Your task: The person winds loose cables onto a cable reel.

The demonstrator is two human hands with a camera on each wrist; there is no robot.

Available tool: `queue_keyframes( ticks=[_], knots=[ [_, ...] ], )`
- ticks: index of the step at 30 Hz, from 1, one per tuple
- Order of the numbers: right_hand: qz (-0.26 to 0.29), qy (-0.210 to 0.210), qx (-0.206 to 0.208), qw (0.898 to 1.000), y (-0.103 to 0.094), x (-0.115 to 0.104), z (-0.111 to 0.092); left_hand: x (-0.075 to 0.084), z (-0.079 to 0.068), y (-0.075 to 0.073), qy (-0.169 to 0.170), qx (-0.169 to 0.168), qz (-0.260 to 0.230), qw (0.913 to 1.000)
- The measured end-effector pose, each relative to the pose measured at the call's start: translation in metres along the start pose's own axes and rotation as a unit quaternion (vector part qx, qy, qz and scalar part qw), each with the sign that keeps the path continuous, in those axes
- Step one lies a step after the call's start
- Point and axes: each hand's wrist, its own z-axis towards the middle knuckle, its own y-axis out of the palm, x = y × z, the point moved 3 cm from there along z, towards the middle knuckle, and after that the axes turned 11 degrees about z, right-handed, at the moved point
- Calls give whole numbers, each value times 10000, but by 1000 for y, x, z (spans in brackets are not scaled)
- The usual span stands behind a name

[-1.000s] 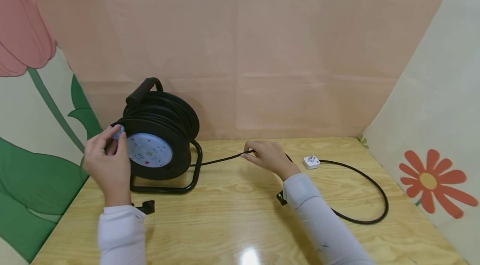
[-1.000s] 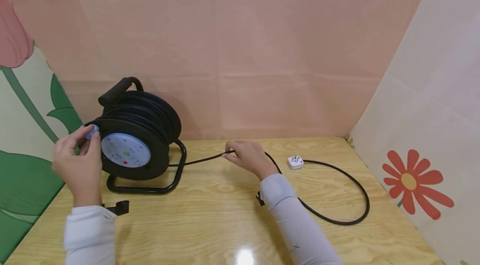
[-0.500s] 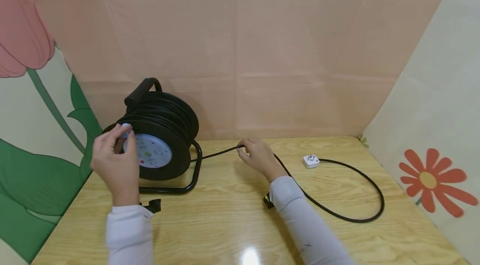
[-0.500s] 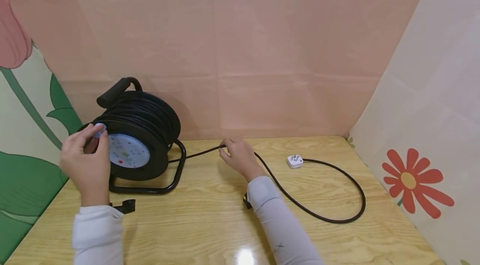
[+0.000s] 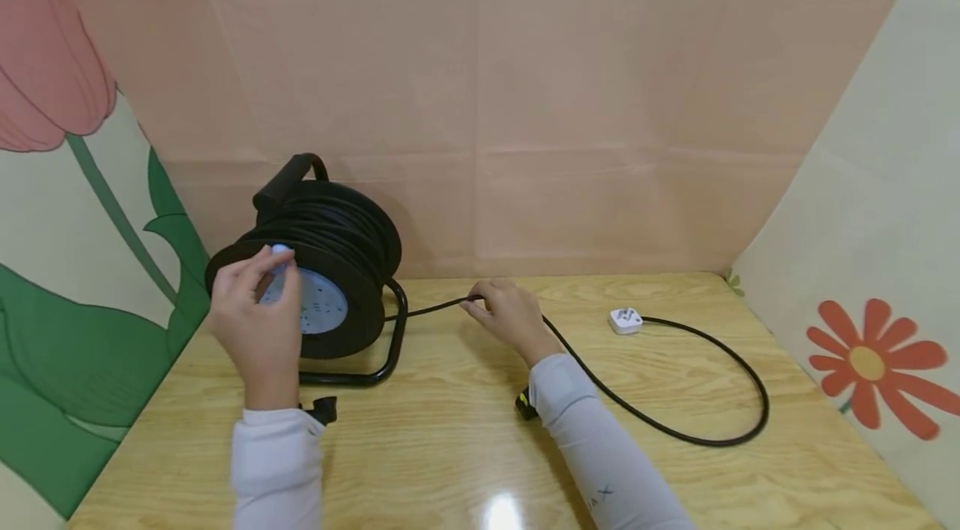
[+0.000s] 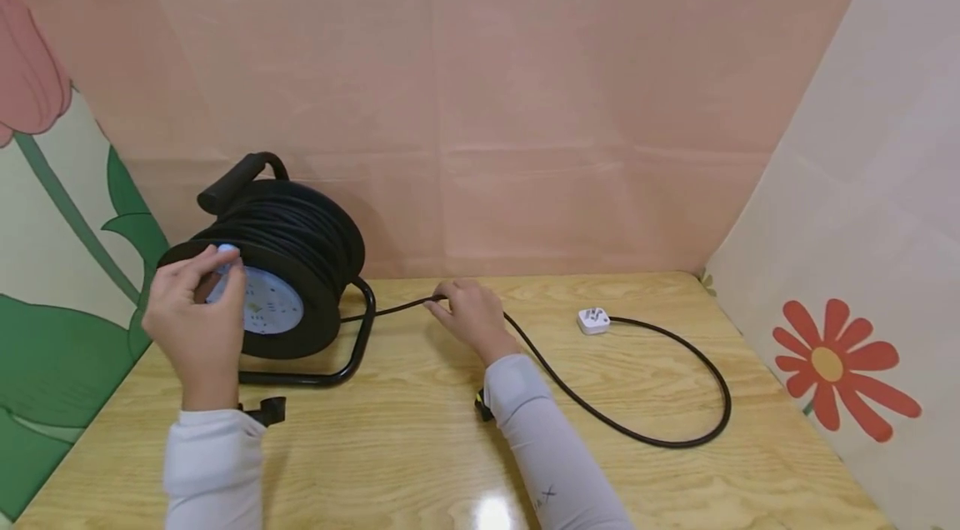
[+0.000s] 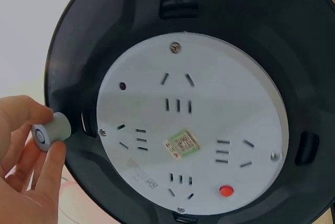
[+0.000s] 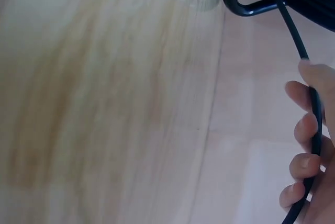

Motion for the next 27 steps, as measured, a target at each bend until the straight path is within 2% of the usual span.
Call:
queue_keyframes(
  ticks=[4, 8, 11, 17, 27],
  knots=[
    [-57, 226, -204, 9995, 4, -4, 1, 6, -3, 2, 156, -159, 10, 9998],
    [-21, 128, -566, 9983, 9, -12, 1, 11, -7, 4, 231, -364, 70, 9990],
    [-37, 60, -685, 9976, 11, -18, 2, 15, -10, 7, 338, -544, 114, 9979],
    [-14, -9, -779, 9970, 17, -26, 5, 21, -18, 11, 495, -812, 258, 9951],
    [15, 4, -793, 9969, 20, -29, 4, 24, -22, 13, 597, -950, 310, 9932]
  ],
)
